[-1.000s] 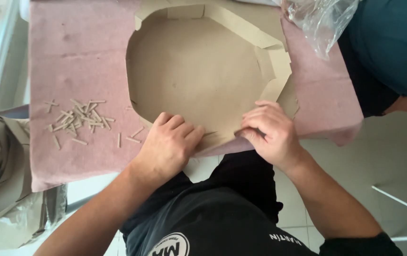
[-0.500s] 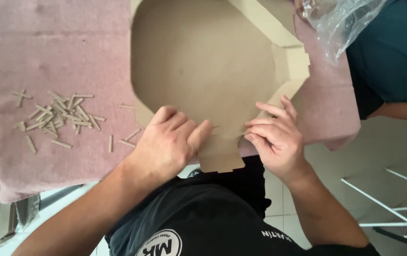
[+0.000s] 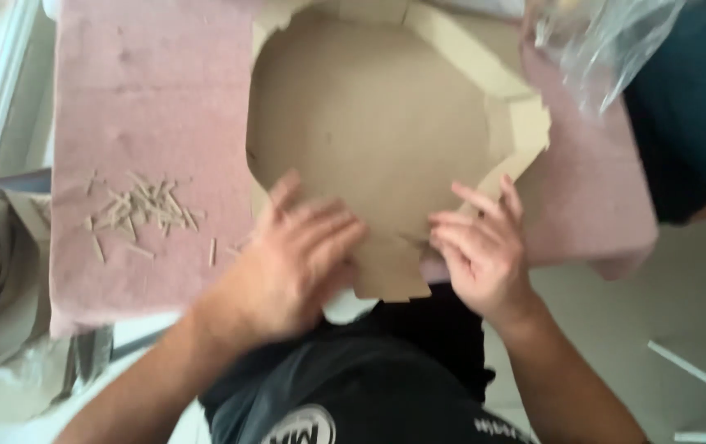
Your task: The person assembles a flat cardboard piece by folding its edges and inserting small wooden dowels into pre-cut slots to form a three-dimensional structure. They repeatedly lift the piece to check the assembly and place it on a stack of similar items.
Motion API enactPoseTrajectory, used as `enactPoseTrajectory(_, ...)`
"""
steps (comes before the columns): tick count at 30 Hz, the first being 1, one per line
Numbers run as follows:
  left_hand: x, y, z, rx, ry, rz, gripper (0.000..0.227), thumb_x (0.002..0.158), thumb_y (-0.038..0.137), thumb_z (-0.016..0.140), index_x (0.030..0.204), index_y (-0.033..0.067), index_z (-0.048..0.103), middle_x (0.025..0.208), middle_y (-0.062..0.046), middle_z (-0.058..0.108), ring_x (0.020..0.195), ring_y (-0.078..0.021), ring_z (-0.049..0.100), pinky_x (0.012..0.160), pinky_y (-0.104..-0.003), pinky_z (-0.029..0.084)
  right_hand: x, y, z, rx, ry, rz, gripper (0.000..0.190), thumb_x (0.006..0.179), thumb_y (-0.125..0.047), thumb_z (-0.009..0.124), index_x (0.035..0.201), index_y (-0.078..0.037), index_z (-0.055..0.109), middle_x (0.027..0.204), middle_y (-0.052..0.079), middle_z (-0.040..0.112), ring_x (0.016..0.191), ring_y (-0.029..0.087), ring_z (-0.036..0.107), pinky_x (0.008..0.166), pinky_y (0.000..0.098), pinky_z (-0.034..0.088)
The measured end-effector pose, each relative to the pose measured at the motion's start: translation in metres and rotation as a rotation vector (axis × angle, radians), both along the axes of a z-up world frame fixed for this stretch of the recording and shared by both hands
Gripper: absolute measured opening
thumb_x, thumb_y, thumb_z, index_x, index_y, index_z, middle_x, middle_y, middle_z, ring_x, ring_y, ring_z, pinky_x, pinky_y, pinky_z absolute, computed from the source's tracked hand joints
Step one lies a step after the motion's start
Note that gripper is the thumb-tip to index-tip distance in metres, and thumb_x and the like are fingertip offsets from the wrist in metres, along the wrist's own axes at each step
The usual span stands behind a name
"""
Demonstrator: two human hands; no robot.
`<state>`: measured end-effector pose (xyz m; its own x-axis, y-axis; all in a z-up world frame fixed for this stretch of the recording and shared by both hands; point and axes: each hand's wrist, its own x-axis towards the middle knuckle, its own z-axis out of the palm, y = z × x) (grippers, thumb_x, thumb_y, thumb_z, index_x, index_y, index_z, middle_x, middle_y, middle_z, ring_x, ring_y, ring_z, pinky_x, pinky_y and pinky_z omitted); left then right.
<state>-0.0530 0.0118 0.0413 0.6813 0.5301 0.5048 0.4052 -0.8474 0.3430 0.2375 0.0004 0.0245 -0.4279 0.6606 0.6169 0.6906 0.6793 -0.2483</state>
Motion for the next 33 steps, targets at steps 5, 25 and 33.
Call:
enactPoseTrajectory(5, 0.011, 0.011, -0.016, 0.106, -0.049, 0.041, 0.057, 0.098, 0.054, 0.064, 0.119, 0.0016, 0.062, 0.073, -0.005, 0.054, 0.066, -0.0272, 0.057, 0.094, -0.046, 0.054, -0.001, -0.006, -0.010, 0.004, 0.068, 0.021, 0.020, 0.102, -0.009, 0.065, 0.083, -0.005, 0.068, 0.093, 0.009, 0.078, 0.118, 0.040, 0.067, 0.125, 0.0551, 0.019)
enactPoseTrajectory(25, 0.041, -0.007, -0.038, 0.315, 0.042, 0.297, 0.024, 0.108, 0.014, 0.056, 0.129, 0.0127, 0.068, 0.155, -0.014, 0.043, 0.130, -0.0439, 0.053, 0.104, -0.066, 0.044, -0.006, -0.007, -0.001, 0.086, -0.002, -0.046, 0.018, 0.099, -0.004, 0.072, 0.082, -0.009, 0.073, 0.109, 0.002, 0.079, 0.129, 0.040, 0.059, 0.124, 0.0600, 0.010)
enactPoseTrajectory(33, 0.056, 0.008, -0.020, -0.033, 0.104, 0.255, 0.014, 0.098, 0.015, 0.056, 0.085, 0.0166, 0.062, 0.081, 0.003, 0.061, 0.090, -0.0243, 0.054, 0.084, -0.046, 0.031, -0.014, 0.000, 0.017, 0.136, -0.023, -0.027, 0.022, 0.095, 0.006, 0.070, 0.078, -0.008, 0.067, 0.095, -0.001, 0.074, 0.125, 0.035, 0.062, 0.121, 0.0634, 0.016)
